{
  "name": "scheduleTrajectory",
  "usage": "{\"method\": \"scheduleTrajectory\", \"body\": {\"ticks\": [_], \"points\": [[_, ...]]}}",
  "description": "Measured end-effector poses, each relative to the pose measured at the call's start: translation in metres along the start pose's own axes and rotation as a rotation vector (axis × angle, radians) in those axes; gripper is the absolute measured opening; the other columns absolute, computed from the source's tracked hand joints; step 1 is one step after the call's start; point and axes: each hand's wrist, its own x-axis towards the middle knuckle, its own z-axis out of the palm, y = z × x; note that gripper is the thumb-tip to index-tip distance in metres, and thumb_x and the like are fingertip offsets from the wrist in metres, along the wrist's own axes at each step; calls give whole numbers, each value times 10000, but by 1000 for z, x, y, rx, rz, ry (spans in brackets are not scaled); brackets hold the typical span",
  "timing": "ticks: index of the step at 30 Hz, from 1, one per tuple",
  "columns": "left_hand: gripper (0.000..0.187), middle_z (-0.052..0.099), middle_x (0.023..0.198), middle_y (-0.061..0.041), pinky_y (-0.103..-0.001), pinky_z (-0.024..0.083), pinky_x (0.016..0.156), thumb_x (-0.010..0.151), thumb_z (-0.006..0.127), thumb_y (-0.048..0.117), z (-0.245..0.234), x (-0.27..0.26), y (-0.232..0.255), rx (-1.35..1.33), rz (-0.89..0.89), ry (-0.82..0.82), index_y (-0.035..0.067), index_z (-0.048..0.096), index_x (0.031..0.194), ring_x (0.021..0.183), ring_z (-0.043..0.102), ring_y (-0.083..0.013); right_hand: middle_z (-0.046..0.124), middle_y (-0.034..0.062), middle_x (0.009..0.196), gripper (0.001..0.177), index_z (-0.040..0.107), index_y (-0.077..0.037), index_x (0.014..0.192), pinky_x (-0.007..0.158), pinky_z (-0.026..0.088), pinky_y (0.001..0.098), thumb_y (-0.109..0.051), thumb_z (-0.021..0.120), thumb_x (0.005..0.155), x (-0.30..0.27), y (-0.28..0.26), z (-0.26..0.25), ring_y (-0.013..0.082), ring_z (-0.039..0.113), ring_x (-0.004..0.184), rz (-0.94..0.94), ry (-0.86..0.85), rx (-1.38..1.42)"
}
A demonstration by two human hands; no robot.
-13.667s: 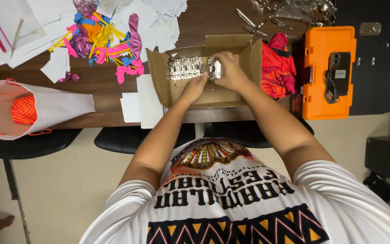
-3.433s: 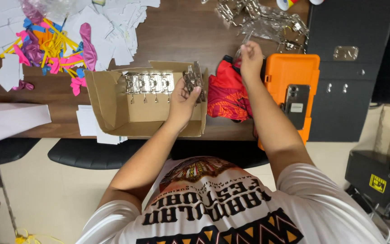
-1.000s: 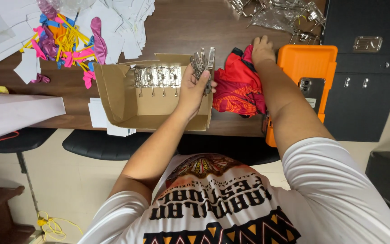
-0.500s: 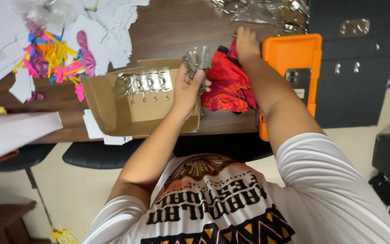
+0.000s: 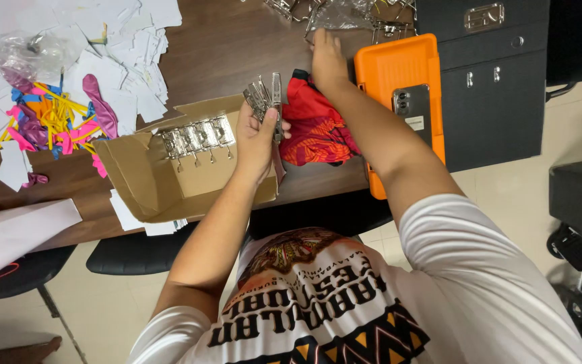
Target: The person organizes various items on a cluttered table, including colorful ribbons, a black case, and a cardboard box. They move the case and box to different positions and then place several silver metal clips into the cardboard box.
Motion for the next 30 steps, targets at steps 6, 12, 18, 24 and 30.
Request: {"method": "scheduleTrajectory", "body": {"ticks": [6, 12, 18, 24, 30], "points": [[297, 652, 1038, -53, -298, 602, 686, 1035, 615, 108, -17, -8, 14, 24, 15, 59, 60, 506, 1307, 809, 687, -149, 600, 74, 1016, 213, 488, -79, 1160, 781, 510, 342, 26, 636, 1050, -41, -77, -64, 197, 606, 916, -80, 195, 910], [237, 687, 1082, -74, -299, 612, 698, 1030, 626, 85, -34, -35, 30, -21, 88, 114, 39, 537, 1245, 863, 706, -142, 645, 45, 974, 248, 510, -65, 1217, 752, 539, 248, 47, 634, 1035, -120, -159, -140, 99, 627, 844, 87, -232, 1462], [178, 704, 1017, -92, -288, 584, 670, 1053, 623, 78, -61, -66, 11, -88, 138, 81, 13, 552, 1203, 809, 676, -143, 650, 59, 962, 302, 515, -14, 1259, 708, 553, 256, 65, 632, 991, -159, -204, -136, 104, 640, 791, 43, -316, 1409], [237, 671, 998, -33, -262, 544, 598, 1000, 641, 96, -64, -93, 17, 18, 152, 280, 45, 541, 1209, 804, 634, -89, 647, 38, 1003, 133, 581, 19, 1181, 659, 547, 242, 6, 598, 1049, -192, -228, -87, 63, 617, 824, 168, -216, 1383], [236, 700, 1050, -47, -265, 558, 743, 1006, 659, 74, -82, -108, 15, -38, 208, 250, 18, 569, 1217, 894, 653, -108, 672, 51, 1029, 247, 597, 23, 1232, 781, 541, 235, 54, 672, 998, -215, -240, -88, 78, 618, 865, 63, -148, 1309]]}}
